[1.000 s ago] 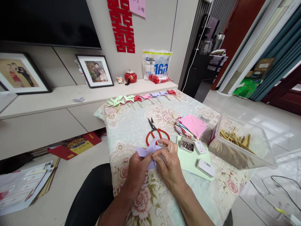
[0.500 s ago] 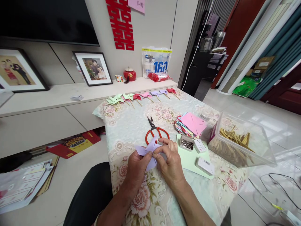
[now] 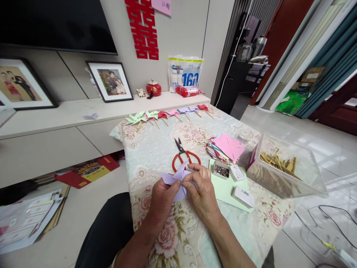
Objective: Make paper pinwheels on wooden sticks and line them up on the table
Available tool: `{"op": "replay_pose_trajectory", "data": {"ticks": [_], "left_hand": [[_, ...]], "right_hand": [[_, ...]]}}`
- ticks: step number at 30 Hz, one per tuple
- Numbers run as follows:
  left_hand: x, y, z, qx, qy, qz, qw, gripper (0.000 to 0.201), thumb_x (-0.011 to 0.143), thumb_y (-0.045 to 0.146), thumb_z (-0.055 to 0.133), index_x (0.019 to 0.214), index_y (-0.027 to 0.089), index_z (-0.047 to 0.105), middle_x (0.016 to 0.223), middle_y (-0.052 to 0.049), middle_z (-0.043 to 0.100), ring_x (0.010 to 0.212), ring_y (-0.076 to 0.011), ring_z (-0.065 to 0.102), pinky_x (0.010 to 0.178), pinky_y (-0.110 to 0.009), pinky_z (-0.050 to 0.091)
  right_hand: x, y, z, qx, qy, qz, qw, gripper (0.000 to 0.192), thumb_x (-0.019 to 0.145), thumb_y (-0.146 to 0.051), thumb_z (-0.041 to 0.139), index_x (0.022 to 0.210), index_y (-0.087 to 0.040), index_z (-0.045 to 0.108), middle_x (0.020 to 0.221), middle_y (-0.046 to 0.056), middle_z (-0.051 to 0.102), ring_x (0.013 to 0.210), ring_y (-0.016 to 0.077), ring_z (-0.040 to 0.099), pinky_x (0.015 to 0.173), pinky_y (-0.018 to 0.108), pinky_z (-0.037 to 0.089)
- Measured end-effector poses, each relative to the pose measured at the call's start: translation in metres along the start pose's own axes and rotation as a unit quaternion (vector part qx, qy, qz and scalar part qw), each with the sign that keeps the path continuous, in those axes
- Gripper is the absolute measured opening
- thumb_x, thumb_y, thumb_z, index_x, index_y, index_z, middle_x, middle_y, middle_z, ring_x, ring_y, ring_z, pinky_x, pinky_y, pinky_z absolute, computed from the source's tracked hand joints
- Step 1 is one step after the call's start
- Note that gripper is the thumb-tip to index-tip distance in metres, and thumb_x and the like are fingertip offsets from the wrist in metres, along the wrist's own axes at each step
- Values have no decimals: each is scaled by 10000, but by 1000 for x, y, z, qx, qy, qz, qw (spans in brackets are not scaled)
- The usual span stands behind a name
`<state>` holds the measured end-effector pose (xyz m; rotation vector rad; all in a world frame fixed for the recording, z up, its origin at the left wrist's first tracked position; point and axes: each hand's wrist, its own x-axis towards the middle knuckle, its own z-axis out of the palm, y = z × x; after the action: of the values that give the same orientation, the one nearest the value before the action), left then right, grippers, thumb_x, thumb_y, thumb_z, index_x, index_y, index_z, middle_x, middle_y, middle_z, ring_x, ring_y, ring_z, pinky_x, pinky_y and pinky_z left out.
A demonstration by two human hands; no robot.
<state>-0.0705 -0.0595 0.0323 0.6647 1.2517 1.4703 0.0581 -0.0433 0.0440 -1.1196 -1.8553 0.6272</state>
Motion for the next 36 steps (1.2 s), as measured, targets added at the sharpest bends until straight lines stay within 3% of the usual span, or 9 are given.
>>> {"op": "replay_pose_trajectory", "data": {"ticks": [9,19,31,34,36], "left_hand": [[1,-13,-5,11,-36,25,999,159,664,289,717,736,148,706,638,-9,692,573,-161,592,568,-247,455],[1,-13,-4,63,0,51,997,115,667,273,696,667,160,675,599,-4,665,551,-157,576,557,-243,448],[0,-10,-5,60,-5,44,997,57,656,214,701,652,157,699,589,19,657,559,-145,562,555,-230,442],[-1,-8,-5,29,-15,30,999,94,654,227,706,699,147,728,612,11,684,569,-149,579,564,-235,463],[-1,-7,-5,15,-23,23,999,139,656,228,709,754,139,751,650,-2,714,599,-160,606,582,-241,483]], "right_hand": [[2,1,-3,61,-36,72,995,164,861,-306,626,731,-222,682,1221,87,584,1191,303,474,1011,485,318],[-1,1,0,17,-6,16,1000,147,888,-264,602,761,-229,668,1158,83,603,1162,288,485,989,455,341],[-2,-2,4,6,14,-13,1000,162,921,-260,560,791,-223,648,1115,92,629,1107,270,555,936,422,432],[-1,-4,4,25,20,-21,999,138,911,-278,586,1011,-235,670,1130,92,651,1084,257,603,927,391,475],[-1,-4,3,32,19,-4,999,366,894,-293,614,1256,-241,599,1143,88,669,1052,249,634,923,378,494]]}}
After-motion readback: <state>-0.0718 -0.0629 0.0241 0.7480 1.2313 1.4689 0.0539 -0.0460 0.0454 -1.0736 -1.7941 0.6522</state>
